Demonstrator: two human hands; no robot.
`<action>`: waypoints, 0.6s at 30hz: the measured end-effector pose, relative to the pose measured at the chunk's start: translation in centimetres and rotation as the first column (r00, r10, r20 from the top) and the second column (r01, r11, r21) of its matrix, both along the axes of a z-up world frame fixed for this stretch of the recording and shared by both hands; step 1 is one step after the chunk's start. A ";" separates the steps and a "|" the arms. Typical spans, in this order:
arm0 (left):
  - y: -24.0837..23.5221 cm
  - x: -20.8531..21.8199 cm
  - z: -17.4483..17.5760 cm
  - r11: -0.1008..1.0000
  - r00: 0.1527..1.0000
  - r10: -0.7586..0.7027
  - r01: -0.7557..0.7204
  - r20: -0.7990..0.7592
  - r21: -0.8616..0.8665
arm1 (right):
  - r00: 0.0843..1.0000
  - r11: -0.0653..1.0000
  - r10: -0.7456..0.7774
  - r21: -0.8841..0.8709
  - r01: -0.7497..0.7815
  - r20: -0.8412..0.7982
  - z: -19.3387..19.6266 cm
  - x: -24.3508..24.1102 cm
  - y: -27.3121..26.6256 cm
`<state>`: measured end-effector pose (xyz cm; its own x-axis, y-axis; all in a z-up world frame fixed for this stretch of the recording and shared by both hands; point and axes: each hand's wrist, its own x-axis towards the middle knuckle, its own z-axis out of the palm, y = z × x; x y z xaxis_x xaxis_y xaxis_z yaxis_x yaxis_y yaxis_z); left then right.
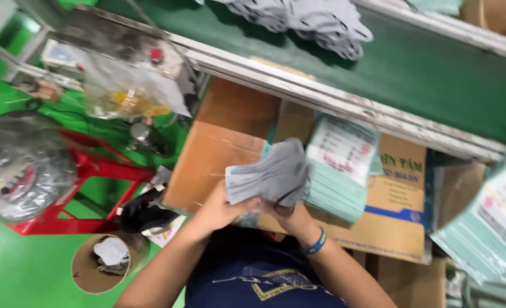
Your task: Packing individual face masks into plastic pouches from a production line.
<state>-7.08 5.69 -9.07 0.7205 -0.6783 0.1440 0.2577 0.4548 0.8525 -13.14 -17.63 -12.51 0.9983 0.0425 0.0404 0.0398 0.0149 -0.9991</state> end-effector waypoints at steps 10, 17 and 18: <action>-1.9 9.3 4.0 0.595 0.753 -0.467 -0.121 0.464 0.795 | 0.975 0.451 0.044 -0.875 0.174 0.216 5.7 -0.4 -15.4; -18.7 1.0 -1.9 0.511 0.312 -0.821 0.030 0.478 0.859 | 0.993 0.282 0.022 -0.953 0.107 0.118 3.0 0.3 -16.3; -19.0 1.0 -2.1 0.513 0.307 -0.821 0.026 0.482 0.858 | 0.992 0.280 0.019 -0.953 0.114 0.124 4.3 0.6 -15.5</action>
<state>-6.08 -13.32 -11.20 0.0668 -0.9756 -0.2091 -0.7202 -0.1922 0.6666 -12.51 -33.11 -8.23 0.9931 0.0697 0.0942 0.0940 -0.9540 -0.2847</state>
